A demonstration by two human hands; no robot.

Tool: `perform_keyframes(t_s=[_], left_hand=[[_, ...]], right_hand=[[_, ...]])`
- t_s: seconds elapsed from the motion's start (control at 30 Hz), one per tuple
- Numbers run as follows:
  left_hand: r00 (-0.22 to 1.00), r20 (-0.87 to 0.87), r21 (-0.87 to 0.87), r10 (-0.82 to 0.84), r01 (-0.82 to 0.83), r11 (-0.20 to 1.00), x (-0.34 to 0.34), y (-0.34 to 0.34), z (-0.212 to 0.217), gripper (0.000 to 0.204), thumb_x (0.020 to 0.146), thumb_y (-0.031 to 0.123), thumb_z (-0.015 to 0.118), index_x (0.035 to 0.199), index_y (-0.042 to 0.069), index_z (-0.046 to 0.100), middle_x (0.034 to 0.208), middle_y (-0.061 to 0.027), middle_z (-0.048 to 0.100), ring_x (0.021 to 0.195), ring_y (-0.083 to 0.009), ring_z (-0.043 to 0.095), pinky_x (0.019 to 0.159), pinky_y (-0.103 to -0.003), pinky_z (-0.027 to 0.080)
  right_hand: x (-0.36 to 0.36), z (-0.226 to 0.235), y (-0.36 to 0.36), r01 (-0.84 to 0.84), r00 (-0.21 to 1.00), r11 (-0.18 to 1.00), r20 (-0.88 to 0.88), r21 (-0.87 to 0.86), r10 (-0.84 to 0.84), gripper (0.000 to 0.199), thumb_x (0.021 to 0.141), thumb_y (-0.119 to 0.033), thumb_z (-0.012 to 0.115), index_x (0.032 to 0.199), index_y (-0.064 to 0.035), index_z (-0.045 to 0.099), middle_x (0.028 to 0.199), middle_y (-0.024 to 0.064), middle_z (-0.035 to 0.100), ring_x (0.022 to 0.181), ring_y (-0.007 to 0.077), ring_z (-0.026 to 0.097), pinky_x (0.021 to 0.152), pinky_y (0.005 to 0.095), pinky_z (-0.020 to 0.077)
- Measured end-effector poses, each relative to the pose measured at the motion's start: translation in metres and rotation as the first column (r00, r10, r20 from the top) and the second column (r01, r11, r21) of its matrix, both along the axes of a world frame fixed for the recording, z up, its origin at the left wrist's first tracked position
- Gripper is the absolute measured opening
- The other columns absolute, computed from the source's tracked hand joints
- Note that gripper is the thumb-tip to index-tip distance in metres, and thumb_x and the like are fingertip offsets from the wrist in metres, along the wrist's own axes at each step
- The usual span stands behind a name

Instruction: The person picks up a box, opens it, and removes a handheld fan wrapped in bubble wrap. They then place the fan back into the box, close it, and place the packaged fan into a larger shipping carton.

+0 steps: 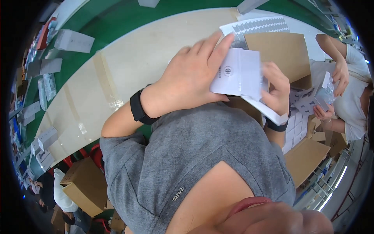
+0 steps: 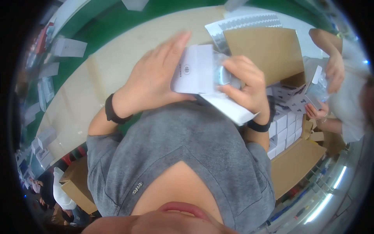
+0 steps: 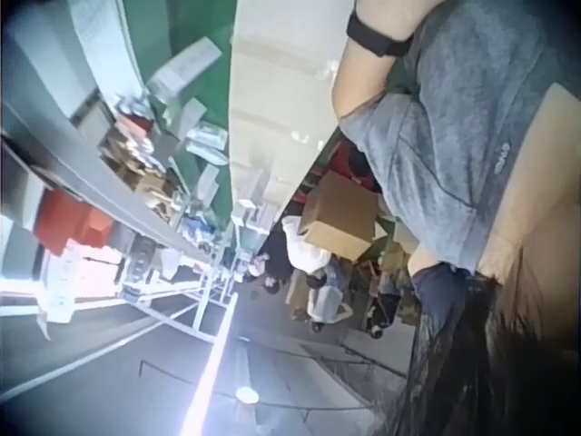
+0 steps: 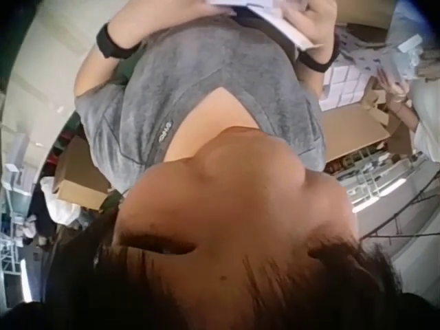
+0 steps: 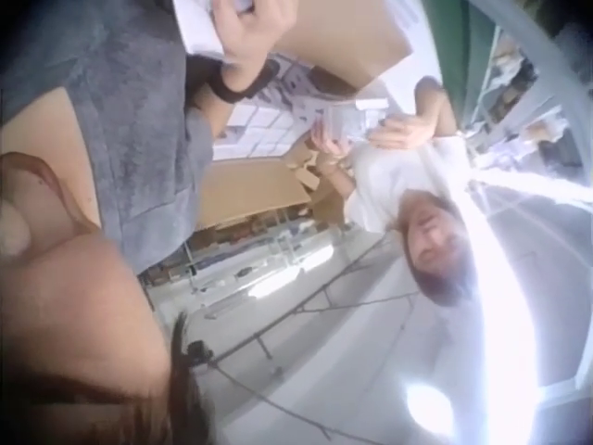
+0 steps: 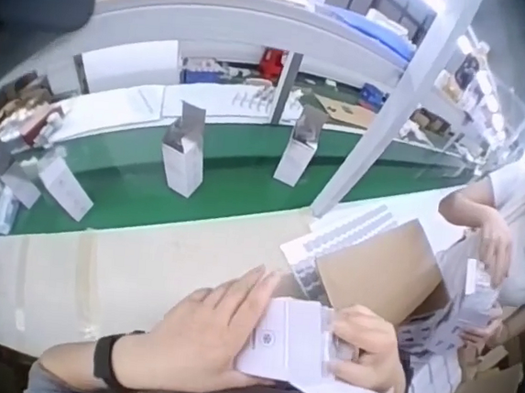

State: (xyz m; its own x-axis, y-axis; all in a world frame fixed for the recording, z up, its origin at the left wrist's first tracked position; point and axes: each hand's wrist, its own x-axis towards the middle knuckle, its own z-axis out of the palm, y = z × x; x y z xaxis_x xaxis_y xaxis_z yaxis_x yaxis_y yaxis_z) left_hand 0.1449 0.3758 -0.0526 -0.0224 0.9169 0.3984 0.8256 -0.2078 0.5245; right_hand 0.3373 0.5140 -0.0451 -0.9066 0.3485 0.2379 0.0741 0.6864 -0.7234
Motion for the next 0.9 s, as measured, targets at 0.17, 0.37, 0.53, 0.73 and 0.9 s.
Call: perform_keyframes(t_s=[0.17,0.37,0.53,0.73,0.9], left_hand=[[0.99,0.136,-0.203,0.037,-0.009,0.979,-0.032,0.042,-0.036,0.082,0.054,0.036,0.078,0.114,-0.003,0.037,0.096,-0.0187,0.055,0.084,-0.0329,0.057,0.072,-0.033,0.048],[0.778,0.451,0.19,0.437,-0.562,0.805,-0.109,0.183,-0.087,0.081,0.059,0.038,0.077,0.112,-0.009,0.037,0.112,-0.023,0.047,0.102,-0.0328,0.049,0.087,-0.037,0.039],[0.615,0.2,0.104,0.763,-0.787,0.608,-0.157,0.205,-0.198,0.078,0.06,0.032,0.076,0.115,-0.008,0.038,0.116,-0.0255,0.043,0.109,-0.037,0.041,0.097,-0.042,0.029],[0.582,0.344,-0.031,0.736,-0.777,0.629,-0.15,0.187,-0.184,0.079,0.061,0.029,0.078,0.116,-0.011,0.036,0.112,-0.0239,0.046,0.104,-0.0366,0.046,0.092,-0.041,0.036],[0.662,0.518,0.041,0.542,-0.652,0.757,-0.107,0.157,-0.179,0.058,0.075,0.025,0.069,0.114,-0.009,0.041,0.11,-0.0194,0.051,0.096,-0.026,0.054,0.082,-0.032,0.044]], right_hand=[[-0.018,0.021,0.01,0.04,0.992,0.965,-0.128,0.26,-0.006,0.035,0.07,-0.006,0.062,0.102,0.0065,0.056,0.102,0.0198,0.057,0.092,0.0285,0.055,0.076,0.0342,0.0454],[0.062,0.067,0.026,0.401,0.64,0.898,-0.646,-0.18,-0.415,0.031,0.083,-0.004,0.048,0.112,0.0063,0.049,0.104,0.0154,0.057,0.094,0.0209,0.055,0.073,0.029,0.0471],[0.13,0.062,0.028,0.858,0.424,0.507,-0.437,-0.088,-0.793,0.027,0.083,-0.007,0.051,0.108,0.0028,0.053,0.102,0.0107,0.058,0.089,0.0143,0.055,0.068,0.0254,0.0452],[0.231,-0.005,0.013,0.887,0.403,0.405,0.06,0.222,-0.913,0.013,0.081,-0.009,0.056,0.089,0.0007,0.057,0.08,0.0057,0.058,0.068,0.0118,0.054,0.06,0.0238,0.0429],[0.215,0.005,0.008,0.748,0.591,0.65,0.31,0.133,-0.744,0.015,0.081,-0.011,0.056,0.09,0.001,0.056,0.081,0.0085,0.058,0.068,0.0155,0.054,0.061,0.025,0.0434]])
